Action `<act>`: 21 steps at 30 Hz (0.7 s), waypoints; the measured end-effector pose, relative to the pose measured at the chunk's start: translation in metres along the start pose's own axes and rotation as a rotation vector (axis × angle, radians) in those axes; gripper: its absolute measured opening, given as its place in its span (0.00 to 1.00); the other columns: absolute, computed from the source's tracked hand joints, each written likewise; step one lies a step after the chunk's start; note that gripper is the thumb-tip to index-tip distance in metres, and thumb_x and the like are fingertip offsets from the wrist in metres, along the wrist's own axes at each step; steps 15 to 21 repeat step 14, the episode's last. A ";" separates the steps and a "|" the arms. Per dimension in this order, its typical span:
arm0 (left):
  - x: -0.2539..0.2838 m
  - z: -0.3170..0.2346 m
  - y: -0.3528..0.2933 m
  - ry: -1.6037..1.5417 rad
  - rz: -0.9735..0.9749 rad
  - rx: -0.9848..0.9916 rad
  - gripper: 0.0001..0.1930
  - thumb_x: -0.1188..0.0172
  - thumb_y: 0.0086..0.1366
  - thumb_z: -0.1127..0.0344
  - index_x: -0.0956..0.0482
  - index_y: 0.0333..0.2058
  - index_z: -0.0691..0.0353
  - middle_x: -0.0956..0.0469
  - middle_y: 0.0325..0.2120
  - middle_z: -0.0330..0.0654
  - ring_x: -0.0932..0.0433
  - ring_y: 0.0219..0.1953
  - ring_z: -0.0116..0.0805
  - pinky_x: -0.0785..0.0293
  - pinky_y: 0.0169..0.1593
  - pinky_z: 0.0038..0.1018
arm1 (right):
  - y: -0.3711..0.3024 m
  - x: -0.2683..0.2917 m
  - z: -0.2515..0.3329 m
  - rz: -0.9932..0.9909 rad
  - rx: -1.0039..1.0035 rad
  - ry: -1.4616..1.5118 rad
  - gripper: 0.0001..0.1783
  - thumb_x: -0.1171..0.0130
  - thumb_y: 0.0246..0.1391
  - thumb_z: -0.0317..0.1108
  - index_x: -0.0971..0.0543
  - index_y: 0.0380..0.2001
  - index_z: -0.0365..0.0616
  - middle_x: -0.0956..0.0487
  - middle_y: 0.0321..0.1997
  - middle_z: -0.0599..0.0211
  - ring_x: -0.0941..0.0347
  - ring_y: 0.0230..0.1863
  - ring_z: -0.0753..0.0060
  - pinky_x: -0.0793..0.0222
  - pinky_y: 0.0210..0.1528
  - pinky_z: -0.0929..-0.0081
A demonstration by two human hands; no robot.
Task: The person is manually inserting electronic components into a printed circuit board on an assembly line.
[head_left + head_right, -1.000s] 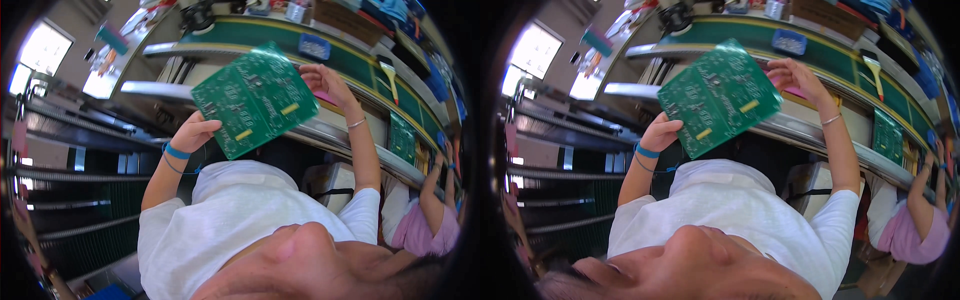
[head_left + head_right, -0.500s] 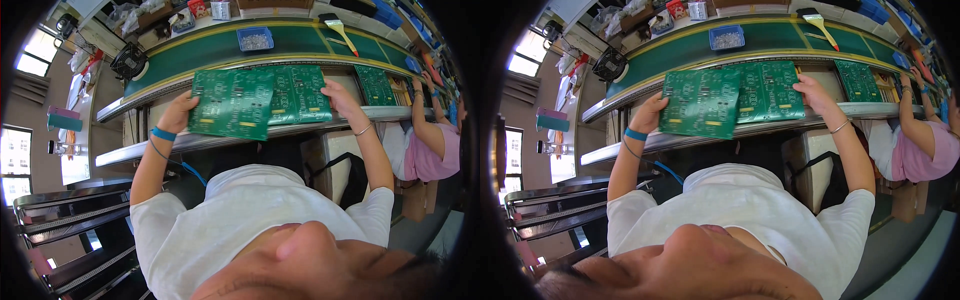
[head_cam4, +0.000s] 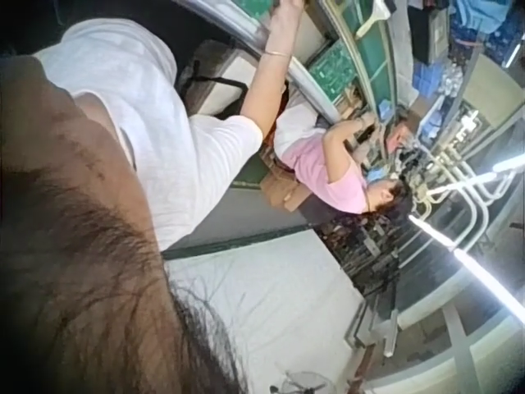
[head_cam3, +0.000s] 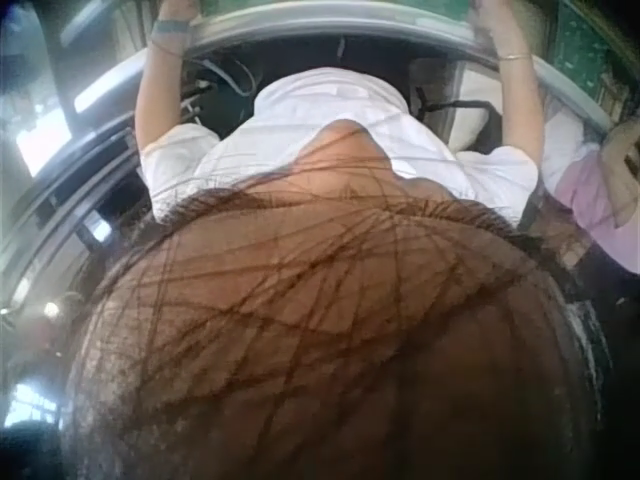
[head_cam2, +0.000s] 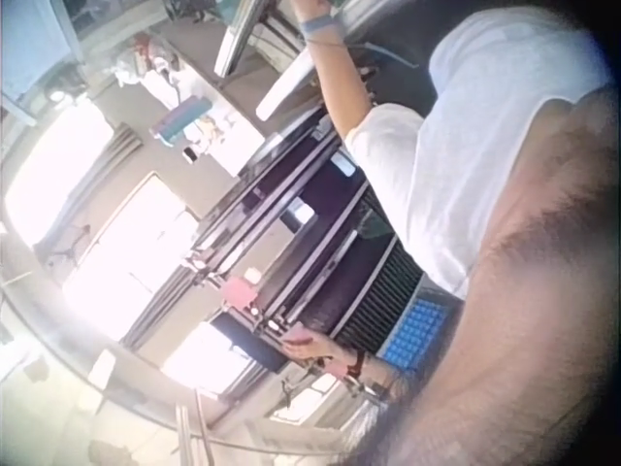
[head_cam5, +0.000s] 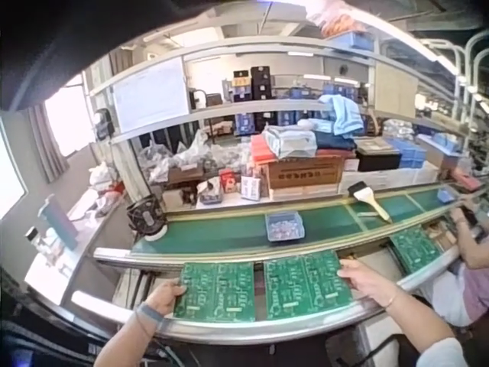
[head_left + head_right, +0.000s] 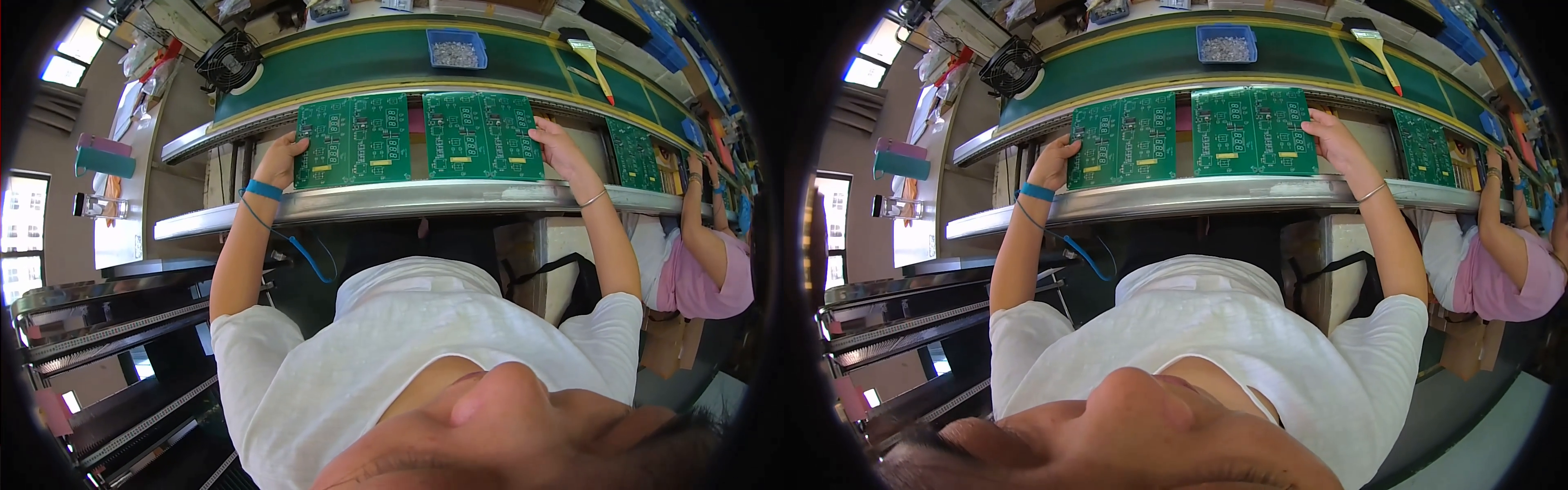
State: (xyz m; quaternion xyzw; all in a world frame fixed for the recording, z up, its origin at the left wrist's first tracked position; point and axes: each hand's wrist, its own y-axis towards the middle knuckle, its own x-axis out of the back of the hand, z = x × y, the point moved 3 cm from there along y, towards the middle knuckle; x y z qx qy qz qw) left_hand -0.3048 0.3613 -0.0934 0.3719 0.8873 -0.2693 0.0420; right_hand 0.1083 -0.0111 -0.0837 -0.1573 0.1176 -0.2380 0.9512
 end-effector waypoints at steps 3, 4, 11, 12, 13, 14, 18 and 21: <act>-0.001 -0.001 -0.004 0.012 -0.006 0.000 0.13 0.49 0.75 0.74 0.25 0.55 0.70 0.18 0.47 0.48 0.16 0.47 0.39 0.16 0.53 0.38 | 0.004 0.006 -0.001 0.039 -0.008 -0.013 0.26 0.43 0.67 0.33 0.30 0.66 0.43 0.18 0.56 0.71 0.20 0.50 0.81 0.20 0.49 0.79; -0.003 -0.001 -0.007 0.014 -0.012 0.005 0.13 0.49 0.75 0.74 0.25 0.54 0.71 0.17 0.47 0.48 0.16 0.46 0.39 0.16 0.53 0.38 | 0.005 0.006 -0.001 0.023 -0.004 -0.025 0.25 0.42 0.67 0.34 0.29 0.66 0.43 0.18 0.55 0.72 0.19 0.49 0.82 0.20 0.48 0.79; 0.000 0.005 0.001 0.122 0.004 -0.032 0.16 0.48 0.76 0.72 0.27 0.58 0.73 0.18 0.50 0.49 0.17 0.50 0.38 0.18 0.56 0.36 | 0.012 -0.001 -0.004 0.020 -0.036 -0.055 0.24 0.42 0.67 0.35 0.28 0.64 0.45 0.17 0.52 0.73 0.19 0.45 0.82 0.19 0.44 0.79; 0.000 0.006 0.003 0.128 0.012 -0.030 0.16 0.48 0.76 0.72 0.27 0.58 0.73 0.18 0.50 0.49 0.17 0.50 0.38 0.18 0.56 0.36 | 0.014 -0.002 -0.005 0.012 -0.034 -0.049 0.24 0.42 0.67 0.35 0.28 0.64 0.45 0.17 0.52 0.73 0.19 0.45 0.82 0.19 0.44 0.79; 0.000 0.006 0.004 0.158 0.007 -0.054 0.17 0.47 0.76 0.72 0.28 0.59 0.73 0.19 0.51 0.50 0.17 0.51 0.39 0.19 0.57 0.36 | 0.017 -0.004 -0.008 0.047 -0.046 -0.082 0.24 0.42 0.67 0.35 0.28 0.64 0.45 0.17 0.52 0.74 0.18 0.45 0.81 0.19 0.44 0.79; 0.000 0.006 0.003 0.186 0.002 -0.078 0.17 0.47 0.76 0.71 0.28 0.59 0.73 0.19 0.51 0.50 0.17 0.51 0.39 0.20 0.58 0.36 | 0.021 -0.005 -0.010 0.083 -0.058 -0.117 0.24 0.42 0.67 0.36 0.28 0.64 0.45 0.17 0.52 0.74 0.18 0.46 0.79 0.19 0.44 0.80; 0.000 0.006 0.003 0.186 0.002 -0.078 0.17 0.47 0.76 0.71 0.28 0.59 0.73 0.19 0.51 0.50 0.17 0.51 0.39 0.20 0.58 0.36 | 0.021 -0.005 -0.010 0.083 -0.058 -0.117 0.24 0.42 0.67 0.36 0.28 0.64 0.45 0.17 0.52 0.74 0.18 0.46 0.79 0.19 0.44 0.80; 0.000 0.006 0.003 0.186 0.002 -0.078 0.17 0.47 0.76 0.71 0.28 0.59 0.73 0.19 0.51 0.50 0.17 0.51 0.39 0.20 0.58 0.36 | 0.021 -0.005 -0.010 0.083 -0.058 -0.117 0.24 0.42 0.67 0.36 0.28 0.64 0.45 0.17 0.52 0.74 0.18 0.46 0.79 0.19 0.44 0.80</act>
